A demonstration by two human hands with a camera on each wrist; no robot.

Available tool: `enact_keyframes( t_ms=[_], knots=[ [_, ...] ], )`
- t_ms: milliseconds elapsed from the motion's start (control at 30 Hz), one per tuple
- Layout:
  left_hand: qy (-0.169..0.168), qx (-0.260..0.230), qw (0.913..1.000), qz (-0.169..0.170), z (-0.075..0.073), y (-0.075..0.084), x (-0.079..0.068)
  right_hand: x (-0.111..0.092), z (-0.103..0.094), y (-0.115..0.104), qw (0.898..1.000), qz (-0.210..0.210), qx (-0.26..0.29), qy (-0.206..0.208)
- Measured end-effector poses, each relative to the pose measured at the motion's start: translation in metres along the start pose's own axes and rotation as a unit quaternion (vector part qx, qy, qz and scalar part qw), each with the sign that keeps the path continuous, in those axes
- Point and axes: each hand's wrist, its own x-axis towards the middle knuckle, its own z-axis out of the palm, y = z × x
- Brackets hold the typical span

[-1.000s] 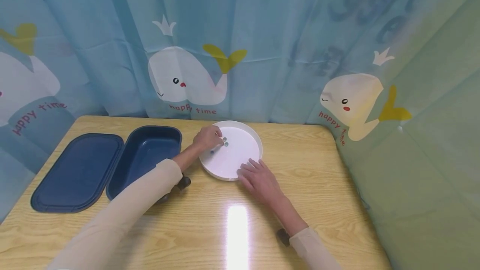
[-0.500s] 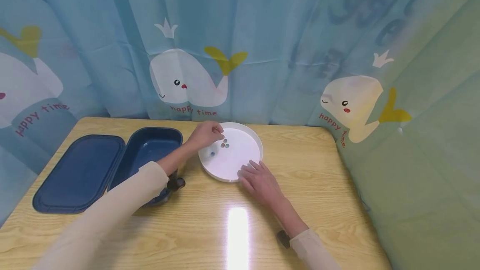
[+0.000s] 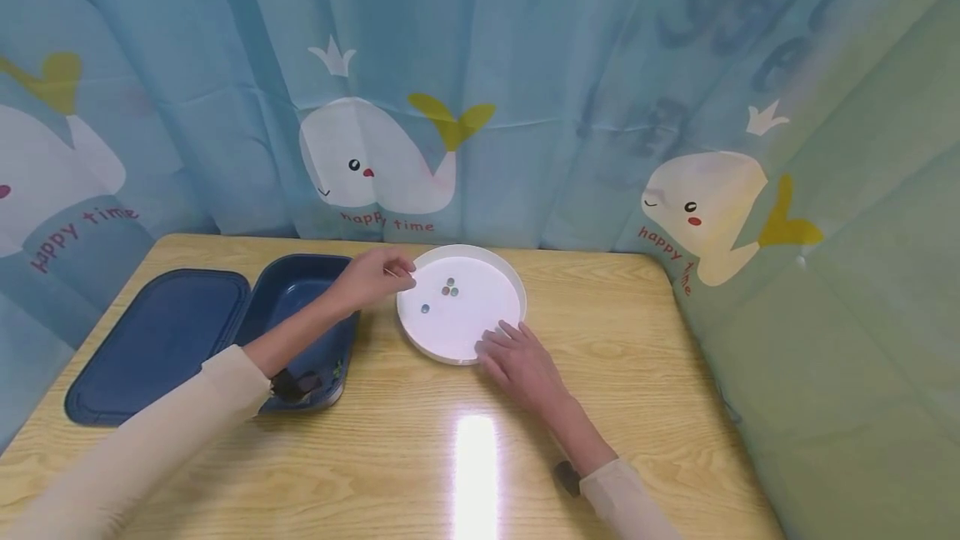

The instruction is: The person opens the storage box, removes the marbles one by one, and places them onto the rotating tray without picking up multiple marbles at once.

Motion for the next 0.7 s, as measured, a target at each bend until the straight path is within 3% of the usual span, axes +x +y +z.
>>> enact_keyframes(
  t_ms=[167, 367, 700],
  knots=[
    [0.001, 0.010, 0.9999, -0.008, -0.011, -0.010, -0.016, 0.000, 0.000, 0.001, 1.000, 0.000, 0.001, -0.001],
    [0.001, 0.030, 0.9996, -0.002, -0.020, -0.034, -0.039, 0.001, -0.001, 0.001, 1.000, -0.006, 0.000, -0.002],
    [-0.005, 0.016, 0.9998, -0.014, -0.023, -0.071, -0.074, 0.001, -0.002, -0.001, 1.000, 0.005, 0.003, -0.011]
  ],
)
